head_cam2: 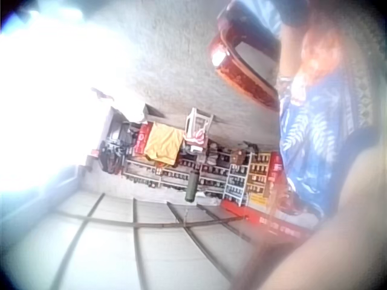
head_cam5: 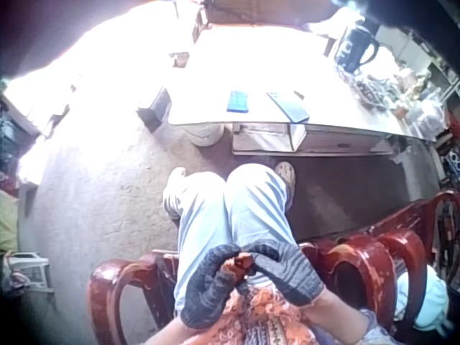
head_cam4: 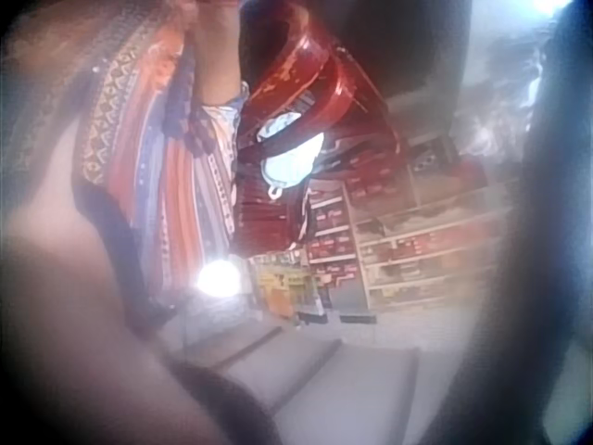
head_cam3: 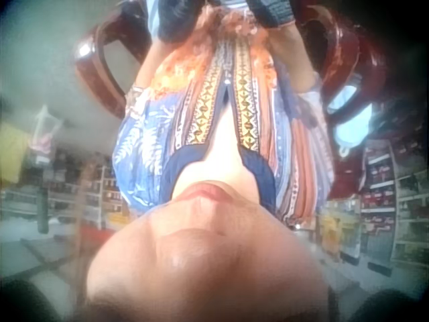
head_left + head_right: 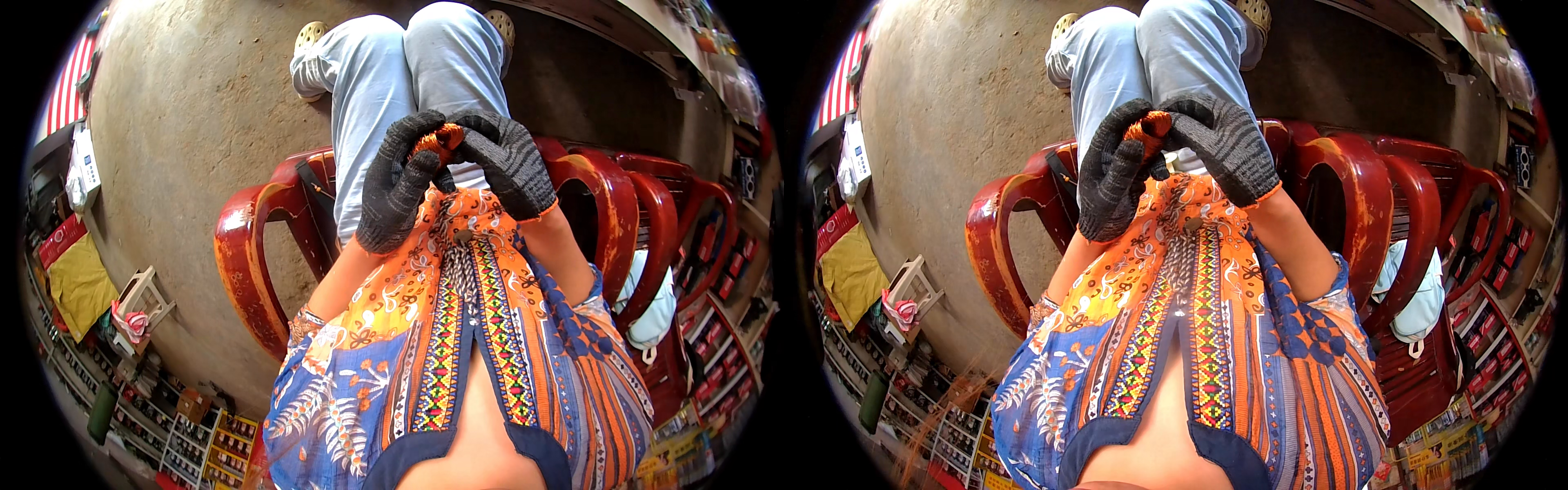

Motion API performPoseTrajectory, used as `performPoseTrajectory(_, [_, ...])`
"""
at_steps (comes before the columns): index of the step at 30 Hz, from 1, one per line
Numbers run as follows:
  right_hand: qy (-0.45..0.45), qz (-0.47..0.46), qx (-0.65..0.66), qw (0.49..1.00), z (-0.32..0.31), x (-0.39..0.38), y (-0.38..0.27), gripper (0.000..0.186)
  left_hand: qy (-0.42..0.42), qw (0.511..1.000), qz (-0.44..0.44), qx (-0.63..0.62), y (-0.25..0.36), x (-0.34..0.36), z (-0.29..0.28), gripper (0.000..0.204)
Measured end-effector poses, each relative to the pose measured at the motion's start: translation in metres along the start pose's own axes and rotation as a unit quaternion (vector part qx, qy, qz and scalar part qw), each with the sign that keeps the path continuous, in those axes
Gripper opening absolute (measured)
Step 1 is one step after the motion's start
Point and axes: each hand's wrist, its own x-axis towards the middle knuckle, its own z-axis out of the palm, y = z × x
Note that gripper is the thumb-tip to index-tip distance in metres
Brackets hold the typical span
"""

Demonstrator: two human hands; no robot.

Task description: The person winds orange wire from a spool around a small cylindrical core held in the left hand. The person uses gloved hands to wrap the wire tightly and repeatedly, forming a coil.

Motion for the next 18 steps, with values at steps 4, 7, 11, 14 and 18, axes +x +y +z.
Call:
performPoseTrajectory(4, [-0.008,-0.043,-0.05,0.998,-0.002,-0.005,-0.003,0.024,-0.004,1.0,0.017,-0.004,-0.008,0.002,-0.002,0.039])
performPoseTrajectory(7, [-0.007,-0.072,-0.089,0.993,-0.001,-0.009,-0.008,0.024,-0.011,0.999,0.044,0.001,-0.013,0.005,-0.003,0.04])
performPoseTrajectory(11, [0.063,-0.109,-0.119,0.985,0.004,-0.011,-0.011,0.022,-0.014,0.998,0.031,-0.053,-0.01,0.007,0.001,0.045])
performPoseTrajectory(14, [0.128,-0.236,-0.273,0.924,0.001,-0.006,0.003,0.022,-0.015,0.992,-0.03,-0.124,-0.008,0.004,-0.002,0.049])
performPoseTrajectory(18, [0.203,-0.297,-0.402,0.842,0.004,-0.003,-0.01,0.027,0.001,0.979,-0.054,-0.197,-0.011,0.006,-0.005,0.056])
